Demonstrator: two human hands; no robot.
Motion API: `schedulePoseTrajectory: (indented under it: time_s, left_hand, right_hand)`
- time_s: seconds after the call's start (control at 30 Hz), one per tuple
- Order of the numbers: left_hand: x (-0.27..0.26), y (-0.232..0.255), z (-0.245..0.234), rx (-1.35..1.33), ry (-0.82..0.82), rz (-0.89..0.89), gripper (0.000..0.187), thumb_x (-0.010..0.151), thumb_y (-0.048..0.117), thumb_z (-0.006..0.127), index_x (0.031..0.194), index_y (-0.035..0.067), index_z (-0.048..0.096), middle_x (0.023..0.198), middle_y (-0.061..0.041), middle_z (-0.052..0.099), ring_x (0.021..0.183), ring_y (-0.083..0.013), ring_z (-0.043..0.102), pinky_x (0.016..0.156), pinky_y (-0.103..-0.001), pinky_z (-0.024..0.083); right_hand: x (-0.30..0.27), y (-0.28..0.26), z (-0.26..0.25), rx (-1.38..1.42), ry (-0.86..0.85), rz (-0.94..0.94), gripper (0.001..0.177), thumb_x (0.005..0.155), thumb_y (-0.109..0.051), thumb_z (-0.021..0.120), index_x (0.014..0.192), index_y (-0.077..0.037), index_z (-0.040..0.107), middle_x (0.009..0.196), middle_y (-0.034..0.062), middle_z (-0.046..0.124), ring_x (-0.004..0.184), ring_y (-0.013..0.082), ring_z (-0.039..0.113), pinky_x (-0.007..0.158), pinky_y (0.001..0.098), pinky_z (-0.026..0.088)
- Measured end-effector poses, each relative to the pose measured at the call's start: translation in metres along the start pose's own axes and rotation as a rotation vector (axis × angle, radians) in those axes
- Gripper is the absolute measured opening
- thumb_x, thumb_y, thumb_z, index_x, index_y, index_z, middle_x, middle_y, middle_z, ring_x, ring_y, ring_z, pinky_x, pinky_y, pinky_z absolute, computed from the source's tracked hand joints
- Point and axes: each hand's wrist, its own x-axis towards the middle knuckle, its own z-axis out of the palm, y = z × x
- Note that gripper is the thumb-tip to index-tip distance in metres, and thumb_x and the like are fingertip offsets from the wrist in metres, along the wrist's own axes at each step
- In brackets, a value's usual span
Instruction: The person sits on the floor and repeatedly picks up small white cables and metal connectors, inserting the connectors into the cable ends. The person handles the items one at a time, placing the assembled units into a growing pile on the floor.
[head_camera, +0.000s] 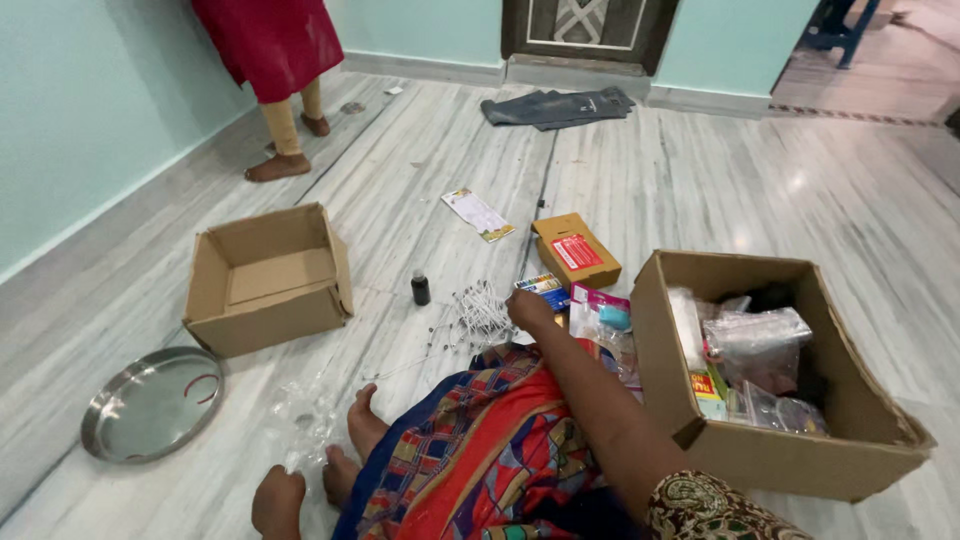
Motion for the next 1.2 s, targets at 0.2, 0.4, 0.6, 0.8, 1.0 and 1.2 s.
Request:
schedulePoseTrajectory:
  time_s: [0.2,0.4,0.6,0.8,1.0,1.2]
  left_hand:
    - [-0.026,-0.002,-0.034,-0.131,0.461,0.049,0.037,0.097,0.029,0.068,0.119,-0.001,0.065,0.100,-0.029,0.073,0.090,-0.0491,0.071,0.081,-0.056,0.054]
    - [-0.031,0.013,-0.041,-0.373,0.756,0.158,0.025,0.103,0.018,0.076,0.114,0.000,0.063,0.100,-0.024,0.072,0.088,-0.0472,0.069,0.076,-0.054,0.053]
    - [-0.057,0.078,-0.066,-0.459,0.875,0.536,0.024,0.098,0.006,0.072,0.119,-0.001,0.065,0.098,-0.026,0.071,0.090,-0.0449,0.069,0.077,-0.051,0.054]
    - [-0.110,0.180,-0.153,-0.655,0.893,0.883,0.014,0.099,0.003,0.069,0.114,0.004,0.068,0.100,-0.021,0.071,0.092,-0.0399,0.071,0.082,-0.046,0.056]
    - [-0.088,0.195,-0.219,0.220,0.401,0.832,0.035,0.092,0.018,0.065,0.125,0.026,0.073,0.104,-0.013,0.075,0.094,-0.0372,0.072,0.079,-0.049,0.056]
    - [0.041,0.109,-0.190,0.278,-0.209,0.338,0.053,0.090,0.050,0.074,0.134,0.019,0.071,0.121,-0.016,0.074,0.111,-0.0349,0.068,0.092,-0.048,0.053]
  right_hand:
    - [-0.046,-0.017,0.012,-0.525,-0.435,-0.257,0.035,0.078,-0.022,0.072,0.111,-0.012,0.077,0.121,0.0144,0.072,0.111,0.0313,0.070,0.090,0.0447,0.057]
    - [-0.078,-0.055,-0.015,-0.606,-0.290,-0.395,0.027,0.083,-0.020,0.068,0.106,-0.012,0.080,0.114,0.0146,0.075,0.103,0.0309,0.074,0.082,0.0482,0.059]
    - [-0.083,-0.042,-0.044,-0.569,-0.099,-0.493,0.019,0.084,-0.020,0.067,0.093,-0.010,0.079,0.101,0.0146,0.077,0.093,0.0324,0.075,0.075,0.0464,0.059]
    - [-0.099,-0.043,-0.034,-0.507,-0.121,-0.548,0.020,0.087,-0.020,0.063,0.093,-0.009,0.079,0.099,0.0161,0.077,0.091,0.0339,0.074,0.074,0.0480,0.059]
    - [-0.114,-0.039,0.001,-0.502,-0.311,-0.676,0.023,0.086,-0.022,0.062,0.093,-0.010,0.079,0.100,0.0162,0.076,0.092,0.0342,0.074,0.078,0.0473,0.058]
    - [-0.083,-0.019,0.021,-0.466,-0.530,-0.611,0.025,0.088,-0.020,0.059,0.098,-0.009,0.079,0.103,0.0157,0.076,0.096,0.0337,0.074,0.082,0.0472,0.058]
